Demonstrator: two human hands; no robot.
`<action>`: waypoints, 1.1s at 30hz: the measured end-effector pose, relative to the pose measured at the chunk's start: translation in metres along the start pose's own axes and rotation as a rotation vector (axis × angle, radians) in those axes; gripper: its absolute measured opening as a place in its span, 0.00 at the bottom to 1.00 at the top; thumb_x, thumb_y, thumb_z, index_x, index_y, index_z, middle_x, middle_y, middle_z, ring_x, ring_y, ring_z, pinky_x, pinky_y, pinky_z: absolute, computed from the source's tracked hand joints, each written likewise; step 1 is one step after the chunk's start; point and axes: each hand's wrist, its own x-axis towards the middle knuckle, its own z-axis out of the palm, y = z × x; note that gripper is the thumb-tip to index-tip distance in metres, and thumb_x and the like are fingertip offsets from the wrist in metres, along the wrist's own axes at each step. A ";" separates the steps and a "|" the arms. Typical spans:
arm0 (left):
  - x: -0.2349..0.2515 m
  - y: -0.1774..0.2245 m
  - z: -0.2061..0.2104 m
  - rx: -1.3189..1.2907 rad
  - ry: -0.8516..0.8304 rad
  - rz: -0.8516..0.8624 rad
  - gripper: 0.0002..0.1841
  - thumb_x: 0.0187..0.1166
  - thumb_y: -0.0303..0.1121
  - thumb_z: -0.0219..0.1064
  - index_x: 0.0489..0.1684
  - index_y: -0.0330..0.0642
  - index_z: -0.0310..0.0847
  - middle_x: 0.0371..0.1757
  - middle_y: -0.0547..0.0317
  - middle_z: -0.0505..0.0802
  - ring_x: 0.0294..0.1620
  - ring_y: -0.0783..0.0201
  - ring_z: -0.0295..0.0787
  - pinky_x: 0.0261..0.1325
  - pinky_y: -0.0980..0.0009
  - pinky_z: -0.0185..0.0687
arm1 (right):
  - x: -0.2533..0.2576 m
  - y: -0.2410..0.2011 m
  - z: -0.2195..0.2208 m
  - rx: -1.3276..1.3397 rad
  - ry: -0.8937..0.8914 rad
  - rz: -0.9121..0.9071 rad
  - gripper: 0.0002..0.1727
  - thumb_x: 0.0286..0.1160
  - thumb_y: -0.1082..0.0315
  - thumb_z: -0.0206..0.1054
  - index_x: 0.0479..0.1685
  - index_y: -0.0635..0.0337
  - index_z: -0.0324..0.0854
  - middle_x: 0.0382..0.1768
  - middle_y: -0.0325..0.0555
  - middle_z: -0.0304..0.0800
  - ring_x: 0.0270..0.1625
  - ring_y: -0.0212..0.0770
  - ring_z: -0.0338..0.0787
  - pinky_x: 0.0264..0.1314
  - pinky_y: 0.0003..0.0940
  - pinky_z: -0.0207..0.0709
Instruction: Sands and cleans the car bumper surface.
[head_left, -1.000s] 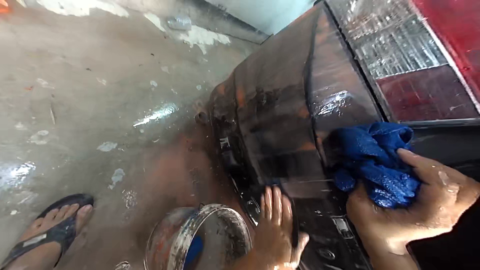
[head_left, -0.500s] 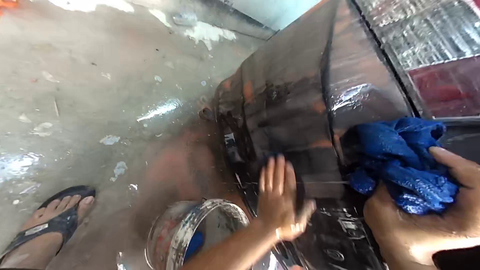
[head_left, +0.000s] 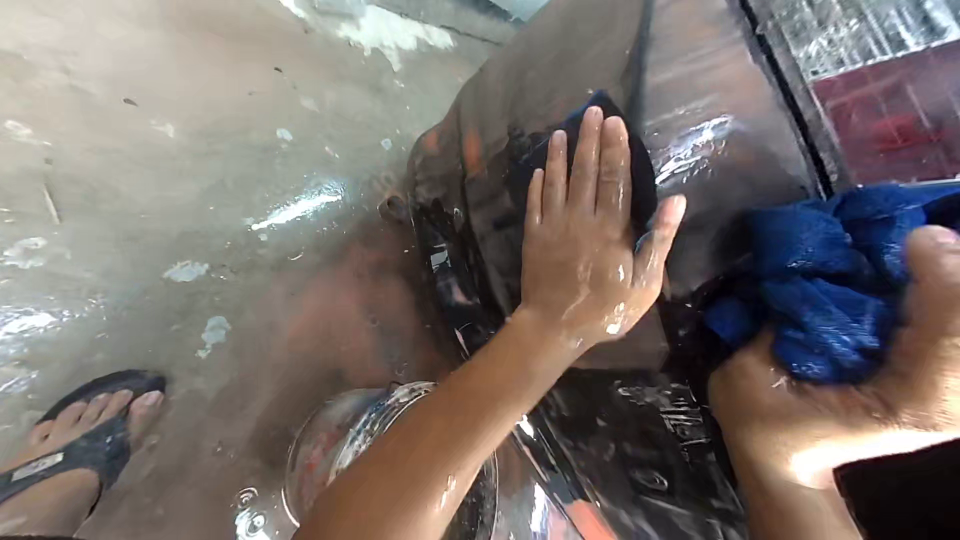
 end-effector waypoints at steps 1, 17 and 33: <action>-0.021 0.009 -0.001 0.003 0.000 0.026 0.40 0.88 0.54 0.37 0.95 0.35 0.42 0.97 0.45 0.47 0.98 0.47 0.34 0.96 0.43 0.35 | 0.005 -0.003 0.000 0.022 -0.017 -0.030 0.24 0.71 0.69 0.68 0.70 0.55 0.86 0.77 0.65 0.77 0.82 0.64 0.74 0.85 0.59 0.66; -0.057 -0.008 0.001 0.040 -0.117 0.183 0.37 0.88 0.57 0.45 0.91 0.43 0.60 0.93 0.55 0.64 0.95 0.53 0.50 0.92 0.44 0.49 | 0.015 -0.006 0.009 0.131 -0.005 -0.063 0.23 0.64 0.58 0.74 0.55 0.63 0.87 0.58 0.62 0.89 0.67 0.57 0.84 0.76 0.50 0.70; -0.009 0.005 -0.012 0.012 -0.034 0.058 0.39 0.90 0.53 0.39 0.95 0.33 0.44 0.97 0.47 0.48 0.98 0.52 0.36 0.97 0.48 0.38 | 0.013 -0.008 0.003 0.121 -0.022 -0.037 0.25 0.63 0.58 0.73 0.58 0.64 0.86 0.60 0.64 0.88 0.68 0.59 0.84 0.76 0.53 0.71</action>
